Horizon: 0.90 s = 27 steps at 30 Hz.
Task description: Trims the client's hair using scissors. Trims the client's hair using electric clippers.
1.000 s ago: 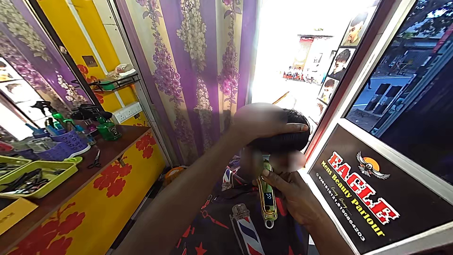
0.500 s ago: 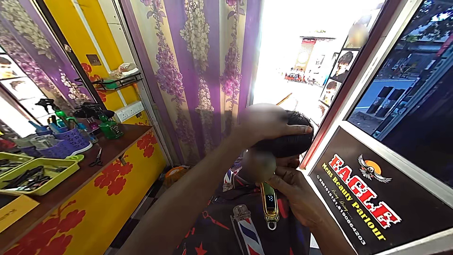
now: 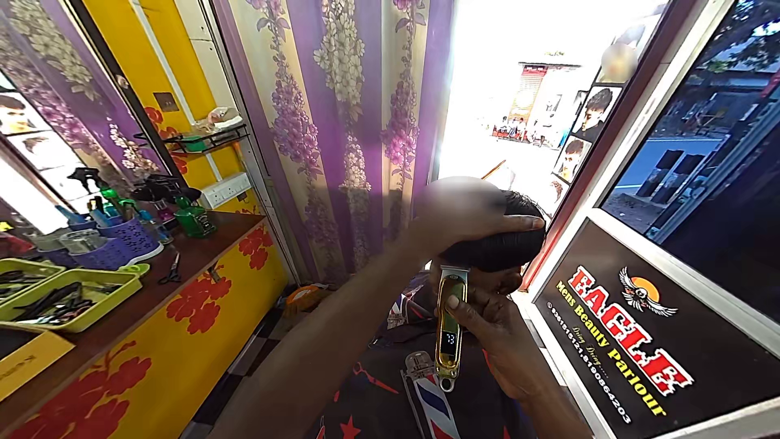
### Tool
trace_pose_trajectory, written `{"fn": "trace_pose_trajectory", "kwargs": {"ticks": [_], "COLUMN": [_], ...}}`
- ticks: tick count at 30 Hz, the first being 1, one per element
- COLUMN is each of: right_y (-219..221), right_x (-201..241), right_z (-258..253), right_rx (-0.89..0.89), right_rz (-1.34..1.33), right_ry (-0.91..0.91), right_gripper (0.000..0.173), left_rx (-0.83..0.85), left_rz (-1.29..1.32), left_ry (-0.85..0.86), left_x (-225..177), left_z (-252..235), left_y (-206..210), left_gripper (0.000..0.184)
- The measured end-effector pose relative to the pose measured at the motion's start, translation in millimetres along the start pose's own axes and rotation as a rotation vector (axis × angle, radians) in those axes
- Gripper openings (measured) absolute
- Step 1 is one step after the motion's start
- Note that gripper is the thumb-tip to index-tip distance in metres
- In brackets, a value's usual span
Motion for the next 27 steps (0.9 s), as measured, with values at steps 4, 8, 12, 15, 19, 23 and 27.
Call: {"fn": "trace_pose_trajectory", "kwargs": {"ticks": [4,8,12,15,19,23,27], "right_y": [4,13,11,13,17,17,17], "right_x": [-6,-2,-8,-9,-8,-11,-10], "right_z": [0,-1,0,0,0,0,0], "right_rx": [-0.033,-0.058,-0.074,-0.085,-0.081,-0.088,-0.075], "right_rz": [-0.021,-0.035,-0.052,-0.062,-0.070,-0.077,-0.077], "right_ry": [-0.018,-0.039,-0.041,-0.053,-0.081,-0.062,-0.068], "right_gripper": [0.038,0.041,0.039,0.036,0.038,0.038,0.037], "left_rx": [0.007,0.014,0.008,0.002,0.014,0.002,0.009], "left_rz": [0.004,0.006,0.020,0.001,0.014,0.013,0.014], "left_ry": [-0.011,-0.024,-0.021,-0.020,-0.028,-0.027,-0.026], "left_x": [-2,-3,-3,-3,-4,-3,-4], "left_z": [3,4,5,6,7,6,8], "left_y": [-1,-2,-2,-2,-3,-1,-2], "left_gripper": [0.113,0.114,0.112,0.112,0.112,0.115,0.114]}}
Point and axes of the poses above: each hand's wrist, its own z-axis away from the middle knuckle, its own y-axis out of the palm, x = y × z, the point moved 1 cm from there along -z, towards the middle knuckle, and after that the axes turned 10 degrees about -z, right-handed, at the moved point
